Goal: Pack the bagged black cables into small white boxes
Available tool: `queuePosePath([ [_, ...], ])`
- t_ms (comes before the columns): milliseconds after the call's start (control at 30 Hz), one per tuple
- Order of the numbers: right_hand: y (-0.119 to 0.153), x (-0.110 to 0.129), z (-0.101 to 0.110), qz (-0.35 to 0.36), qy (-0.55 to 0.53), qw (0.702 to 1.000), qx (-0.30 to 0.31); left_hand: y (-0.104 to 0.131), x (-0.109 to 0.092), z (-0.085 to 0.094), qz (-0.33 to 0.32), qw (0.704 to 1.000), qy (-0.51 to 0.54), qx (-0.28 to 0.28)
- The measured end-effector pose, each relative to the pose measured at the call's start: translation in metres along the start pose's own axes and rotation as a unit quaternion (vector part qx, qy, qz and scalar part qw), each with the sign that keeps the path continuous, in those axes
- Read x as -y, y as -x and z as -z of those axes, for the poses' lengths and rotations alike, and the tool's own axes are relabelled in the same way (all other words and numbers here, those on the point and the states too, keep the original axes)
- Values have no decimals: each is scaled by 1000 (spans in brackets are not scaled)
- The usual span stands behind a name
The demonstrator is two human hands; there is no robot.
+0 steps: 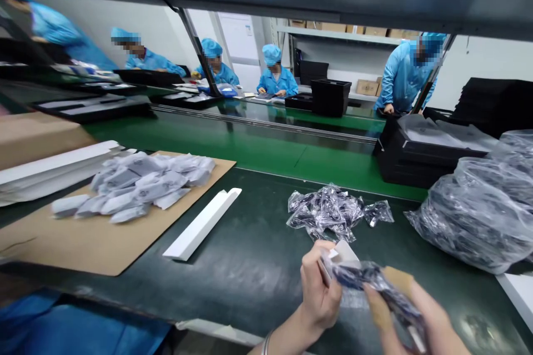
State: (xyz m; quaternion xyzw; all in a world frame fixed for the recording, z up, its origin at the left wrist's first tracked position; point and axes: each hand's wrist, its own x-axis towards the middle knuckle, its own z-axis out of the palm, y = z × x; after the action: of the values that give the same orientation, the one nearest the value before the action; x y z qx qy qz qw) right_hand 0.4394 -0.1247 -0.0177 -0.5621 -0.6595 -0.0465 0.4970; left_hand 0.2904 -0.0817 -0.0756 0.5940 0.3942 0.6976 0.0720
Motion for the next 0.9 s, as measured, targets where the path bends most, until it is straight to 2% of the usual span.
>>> queuePosePath([
  [100,-14,27,-3,140,70,987,36,-3,-4,-1,-48,998,-39,1],
  [200,-28,38,-2,243,103,963,56,-4,-3,1,-75,996,-54,9],
  [300,-37,44,-1,317,119,938,75,0,3,6,-97,992,-78,20],
  [433,-39,57,-8,408,139,896,104,5,11,11,-81,992,-90,28],
  [533,-34,59,-17,386,136,911,53,6,13,12,-40,997,-53,27],
  [667,-24,46,-33,272,105,956,-13,4,10,12,14,1000,-5,12],
  [767,-18,43,-47,234,56,971,-2,2,8,14,26,999,-18,8],
  [900,-12,52,-63,232,-6,971,60,1,6,17,4,999,-24,34],
])
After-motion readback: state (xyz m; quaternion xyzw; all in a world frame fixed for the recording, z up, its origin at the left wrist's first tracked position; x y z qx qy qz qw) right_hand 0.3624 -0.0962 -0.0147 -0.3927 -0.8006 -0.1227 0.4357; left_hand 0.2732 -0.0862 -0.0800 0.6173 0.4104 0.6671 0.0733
